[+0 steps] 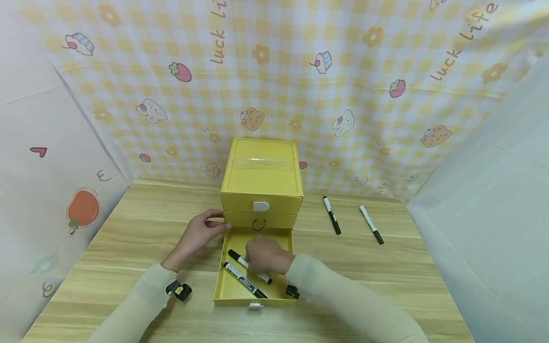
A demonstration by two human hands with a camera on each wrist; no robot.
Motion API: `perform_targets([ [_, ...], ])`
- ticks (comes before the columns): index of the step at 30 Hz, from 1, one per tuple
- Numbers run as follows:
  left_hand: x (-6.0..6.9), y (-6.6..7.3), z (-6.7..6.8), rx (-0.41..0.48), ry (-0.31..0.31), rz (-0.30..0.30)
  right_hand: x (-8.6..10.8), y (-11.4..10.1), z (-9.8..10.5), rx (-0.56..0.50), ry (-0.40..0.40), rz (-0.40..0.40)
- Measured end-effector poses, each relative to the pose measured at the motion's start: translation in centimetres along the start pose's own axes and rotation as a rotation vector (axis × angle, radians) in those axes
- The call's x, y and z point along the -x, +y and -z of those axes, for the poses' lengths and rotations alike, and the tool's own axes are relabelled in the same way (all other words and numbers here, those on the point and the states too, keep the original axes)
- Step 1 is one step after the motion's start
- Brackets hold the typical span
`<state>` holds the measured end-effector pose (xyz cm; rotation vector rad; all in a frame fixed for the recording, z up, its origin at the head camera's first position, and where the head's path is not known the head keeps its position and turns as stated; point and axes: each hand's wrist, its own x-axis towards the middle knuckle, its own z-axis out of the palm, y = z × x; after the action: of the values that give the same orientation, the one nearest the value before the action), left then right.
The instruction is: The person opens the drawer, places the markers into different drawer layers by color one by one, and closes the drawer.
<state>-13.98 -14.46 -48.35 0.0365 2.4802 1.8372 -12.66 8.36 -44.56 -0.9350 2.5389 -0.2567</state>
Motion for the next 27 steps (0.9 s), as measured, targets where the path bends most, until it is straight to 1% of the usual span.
perform_targets([
  [4, 0.0, 0.0, 0.0, 0.004, -0.003, 0.003, -0.2, -0.1, 0.0, 0.003, -0.010, 0.017],
  [7, 0.0, 0.0, 0.0, 0.005, -0.003, 0.003, -0.2, -0.1, 0.1, -0.018, -0.018, 0.003],
  [10, 0.0, 0.0, 0.0, 0.005, -0.001, 0.003, -0.2, 0.0, 0.2, -0.046, -0.005, -0.021],
  [13, 0.0, 0.1, 0.0, 0.007, 0.001, 0.005, 0.2, 0.4, 0.5, -0.077, 0.031, -0.033],
  [16, 0.1, 0.1, 0.0, 0.007, 0.003, 0.004, 0.8, 0.9, 1.0, -0.097, 0.079, -0.014],
  [23, 0.0, -0.1, 0.0, 0.000, 0.001, -0.009, 2.9, 2.8, 1.9, -0.135, 0.200, 0.045],
  [27, 0.0, -0.2, 0.0, 0.006, 0.001, -0.015, 4.2, 4.1, 2.1, -0.141, 0.271, 0.039],
])
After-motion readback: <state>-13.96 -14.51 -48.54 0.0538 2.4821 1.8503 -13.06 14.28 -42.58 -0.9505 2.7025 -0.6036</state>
